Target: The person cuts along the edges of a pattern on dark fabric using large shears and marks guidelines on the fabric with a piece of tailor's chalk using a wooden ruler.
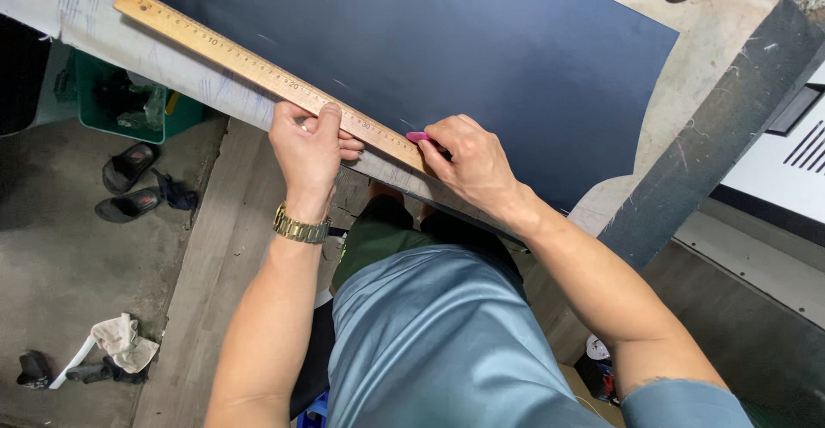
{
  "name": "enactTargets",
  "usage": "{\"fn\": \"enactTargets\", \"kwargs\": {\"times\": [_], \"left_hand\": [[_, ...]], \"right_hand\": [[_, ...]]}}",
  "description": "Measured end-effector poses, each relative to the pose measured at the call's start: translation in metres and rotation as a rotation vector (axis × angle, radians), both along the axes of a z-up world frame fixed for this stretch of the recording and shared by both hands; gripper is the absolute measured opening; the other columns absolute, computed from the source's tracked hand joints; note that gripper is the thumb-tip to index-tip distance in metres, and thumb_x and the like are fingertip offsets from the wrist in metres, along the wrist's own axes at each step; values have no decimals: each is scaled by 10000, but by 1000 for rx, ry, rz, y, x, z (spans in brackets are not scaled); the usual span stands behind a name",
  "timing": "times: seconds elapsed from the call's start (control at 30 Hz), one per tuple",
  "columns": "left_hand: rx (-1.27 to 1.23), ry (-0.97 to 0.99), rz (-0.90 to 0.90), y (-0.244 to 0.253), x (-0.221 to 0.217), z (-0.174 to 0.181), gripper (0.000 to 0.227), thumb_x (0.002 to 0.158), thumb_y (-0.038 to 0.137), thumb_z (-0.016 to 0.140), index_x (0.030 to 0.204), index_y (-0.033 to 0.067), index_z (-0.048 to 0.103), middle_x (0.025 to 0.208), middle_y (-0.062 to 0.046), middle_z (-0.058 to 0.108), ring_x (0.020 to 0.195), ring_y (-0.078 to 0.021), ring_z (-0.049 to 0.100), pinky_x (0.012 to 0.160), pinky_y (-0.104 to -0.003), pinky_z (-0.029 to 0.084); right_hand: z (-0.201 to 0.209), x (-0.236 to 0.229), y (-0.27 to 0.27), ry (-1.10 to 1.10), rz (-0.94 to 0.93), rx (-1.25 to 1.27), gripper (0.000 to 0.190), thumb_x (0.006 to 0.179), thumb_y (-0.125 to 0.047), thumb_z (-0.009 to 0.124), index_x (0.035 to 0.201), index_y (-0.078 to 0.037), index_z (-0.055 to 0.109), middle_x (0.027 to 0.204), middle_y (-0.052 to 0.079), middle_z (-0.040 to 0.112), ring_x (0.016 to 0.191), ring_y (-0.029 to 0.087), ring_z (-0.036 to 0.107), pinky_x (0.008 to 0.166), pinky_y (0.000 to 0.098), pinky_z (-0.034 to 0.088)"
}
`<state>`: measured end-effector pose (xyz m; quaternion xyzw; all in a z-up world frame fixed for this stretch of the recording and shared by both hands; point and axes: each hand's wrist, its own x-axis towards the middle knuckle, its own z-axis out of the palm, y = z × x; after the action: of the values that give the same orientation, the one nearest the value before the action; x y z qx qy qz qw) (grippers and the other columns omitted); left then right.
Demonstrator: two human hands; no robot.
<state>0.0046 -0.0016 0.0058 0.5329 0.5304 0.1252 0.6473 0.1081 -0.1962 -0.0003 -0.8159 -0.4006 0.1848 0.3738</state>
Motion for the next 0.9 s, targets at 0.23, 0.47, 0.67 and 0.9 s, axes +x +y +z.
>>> {"fn": "enactTargets", "kwargs": {"times": [0.23,0.47,0.67,0.9], "left_hand": [[-31,-21,1,2,-3,-1,314,971,73,608,1153,-114,434,643,-204,676,478,-252,719,404,-303,640],[-6,-47,-11,30,-4,8,319,986,86,603,1166,-112,428,652,-193,666,500,-241,722,426,-299,647],[3,-41,-14,51,-1,1,308,967,83,617,1148,-97,443,634,-186,670,482,-237,724,417,-288,651],[-7,-51,-10,51,1,5,308,956,76,623,1138,-104,451,629,-192,669,475,-239,721,407,-293,651]], "right_hand": [[1,0,5,11,-1,-33,112,979,-176,733,975,-65,746,857,67,717,768,226,703,598,332,582],[0,1,5,19,-9,-24,109,966,-146,745,967,-37,746,844,87,716,752,238,701,587,332,577],[6,2,7,15,-6,-29,110,970,-160,745,974,-50,746,853,74,720,761,225,703,595,327,579],[8,4,8,45,6,-39,94,971,-125,727,983,-36,753,862,88,722,766,235,705,625,330,581]]}}
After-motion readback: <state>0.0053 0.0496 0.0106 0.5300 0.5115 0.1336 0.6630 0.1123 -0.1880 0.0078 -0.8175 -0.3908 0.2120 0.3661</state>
